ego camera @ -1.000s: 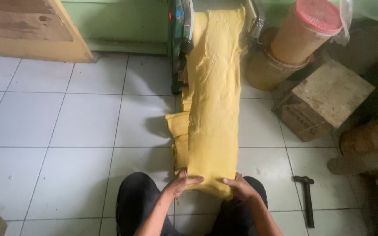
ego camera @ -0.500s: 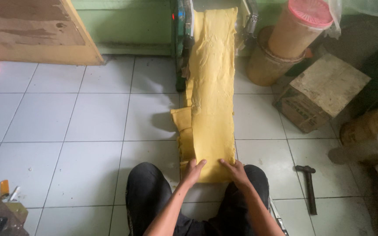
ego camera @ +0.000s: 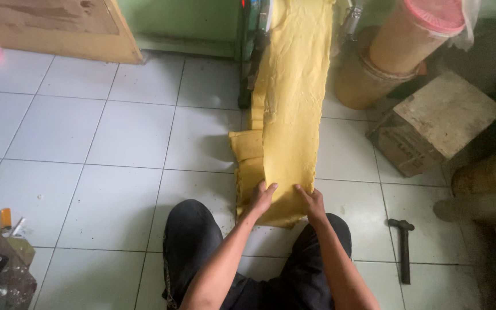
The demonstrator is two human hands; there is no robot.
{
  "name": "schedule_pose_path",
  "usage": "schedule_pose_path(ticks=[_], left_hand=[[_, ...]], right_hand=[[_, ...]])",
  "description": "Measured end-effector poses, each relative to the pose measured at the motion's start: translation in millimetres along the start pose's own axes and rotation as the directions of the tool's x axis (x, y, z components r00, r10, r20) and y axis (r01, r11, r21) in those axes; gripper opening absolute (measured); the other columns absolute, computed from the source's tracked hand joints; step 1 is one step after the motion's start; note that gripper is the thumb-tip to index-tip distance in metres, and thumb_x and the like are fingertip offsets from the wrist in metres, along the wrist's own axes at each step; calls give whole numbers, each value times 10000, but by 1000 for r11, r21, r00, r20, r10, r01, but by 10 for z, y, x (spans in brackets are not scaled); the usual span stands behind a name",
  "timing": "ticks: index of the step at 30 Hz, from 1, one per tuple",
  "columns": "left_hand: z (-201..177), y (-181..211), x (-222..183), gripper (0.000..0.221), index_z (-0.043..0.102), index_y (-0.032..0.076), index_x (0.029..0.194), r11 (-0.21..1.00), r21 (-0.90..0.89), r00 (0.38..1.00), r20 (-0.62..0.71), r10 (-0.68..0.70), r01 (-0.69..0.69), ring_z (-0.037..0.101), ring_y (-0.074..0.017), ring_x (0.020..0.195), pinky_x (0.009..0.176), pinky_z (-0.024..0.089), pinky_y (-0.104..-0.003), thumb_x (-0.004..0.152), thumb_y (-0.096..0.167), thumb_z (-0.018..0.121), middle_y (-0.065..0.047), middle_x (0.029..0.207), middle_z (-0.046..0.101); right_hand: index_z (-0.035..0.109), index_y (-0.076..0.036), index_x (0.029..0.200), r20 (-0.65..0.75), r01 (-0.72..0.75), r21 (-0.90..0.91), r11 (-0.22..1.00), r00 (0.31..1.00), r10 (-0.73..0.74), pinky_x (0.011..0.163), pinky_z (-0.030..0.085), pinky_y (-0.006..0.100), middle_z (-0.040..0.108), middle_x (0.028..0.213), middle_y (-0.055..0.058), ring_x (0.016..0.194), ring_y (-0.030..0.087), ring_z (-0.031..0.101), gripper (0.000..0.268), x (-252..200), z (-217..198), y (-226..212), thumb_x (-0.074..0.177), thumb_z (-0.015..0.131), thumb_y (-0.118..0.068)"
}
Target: The person sits on the floor and repeatedly feeds a long sheet of yellow dough through a machine, then folds the output by hand. The person stacks the folded dough sheets on the floor.
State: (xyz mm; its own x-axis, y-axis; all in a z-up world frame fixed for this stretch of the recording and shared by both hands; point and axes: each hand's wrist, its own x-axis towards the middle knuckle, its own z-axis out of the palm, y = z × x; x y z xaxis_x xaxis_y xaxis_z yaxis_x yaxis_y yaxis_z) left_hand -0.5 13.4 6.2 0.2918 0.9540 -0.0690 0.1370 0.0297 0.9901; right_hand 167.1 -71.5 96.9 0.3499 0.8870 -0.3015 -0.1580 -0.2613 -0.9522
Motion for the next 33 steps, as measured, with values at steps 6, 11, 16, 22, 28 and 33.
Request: schedule_pose_path(ticks=[6, 11, 16, 22, 28, 33], left_hand=[[-173, 90, -49, 371, 646, 9, 1275, 999, -8, 999, -32, 37, -37, 697, -320, 1096, 962, 519, -400, 973, 225, 621, -184, 1195, 734], [-332, 214, -155, 381, 648, 21, 1277, 999, 30, 999, -40, 36, -35, 703, -315, 1088, 950, 520, -396, 976, 251, 610, -174, 1182, 737], [-240, 363, -123, 377, 658, 27, 1259, 993, 107, 998, -51, -45, 50, 702, -322, 1084, 940, 527, -401, 980, 277, 617, -176, 1177, 737], [-108, 291, 28, 349, 656, 27, 1268, 999, 8, 999, -15, 40, -40, 705, -314, 1089, 936, 527, -402, 976, 212, 606, -179, 1180, 744], [-95, 166, 191, 318, 652, 15, 1263, 995, -55, 996, -13, 83, -83, 714, -290, 1077, 940, 532, -383, 989, 169, 608, -170, 1175, 748], [-153, 197, 178, 336, 640, 15, 1287, 991, -58, 993, 4, 121, -120, 707, -277, 1084, 947, 525, -382, 990, 165, 600, -169, 1186, 744]], right_hand=[[701, 19, 1151, 32, 2, 13, 1000, 999, -3, 712, 587, 306, 755, 957, 92, 824, 164, 718, 346, 76, 159, 26, 955, 699, -265], [702, 19, 1145, 17, -6, -29, 1000, 1000, 7, 697, 591, 314, 756, 947, 100, 802, 164, 719, 338, 69, 268, 76, 970, 685, -270], [709, 28, 1146, 14, 30, 0, 1000, 999, -30, 699, 577, 306, 752, 946, 101, 801, 159, 709, 349, 54, 219, 18, 977, 693, -277], [702, 22, 1133, 24, -10, -4, 1000, 1000, 10, 682, 585, 311, 757, 928, 98, 783, 165, 721, 338, 149, 103, -55, 971, 684, -274], [695, 7, 1148, 14, -14, 8, 1000, 1000, 14, 662, 559, 301, 733, 913, 73, 762, 140, 686, 326, 254, 127, -73, 976, 686, -270], [696, 10, 1148, 8, -25, -24, 999, 1000, 25, 650, 548, 300, 729, 898, 77, 747, 136, 674, 330, 292, 166, -54, 987, 677, -278]])
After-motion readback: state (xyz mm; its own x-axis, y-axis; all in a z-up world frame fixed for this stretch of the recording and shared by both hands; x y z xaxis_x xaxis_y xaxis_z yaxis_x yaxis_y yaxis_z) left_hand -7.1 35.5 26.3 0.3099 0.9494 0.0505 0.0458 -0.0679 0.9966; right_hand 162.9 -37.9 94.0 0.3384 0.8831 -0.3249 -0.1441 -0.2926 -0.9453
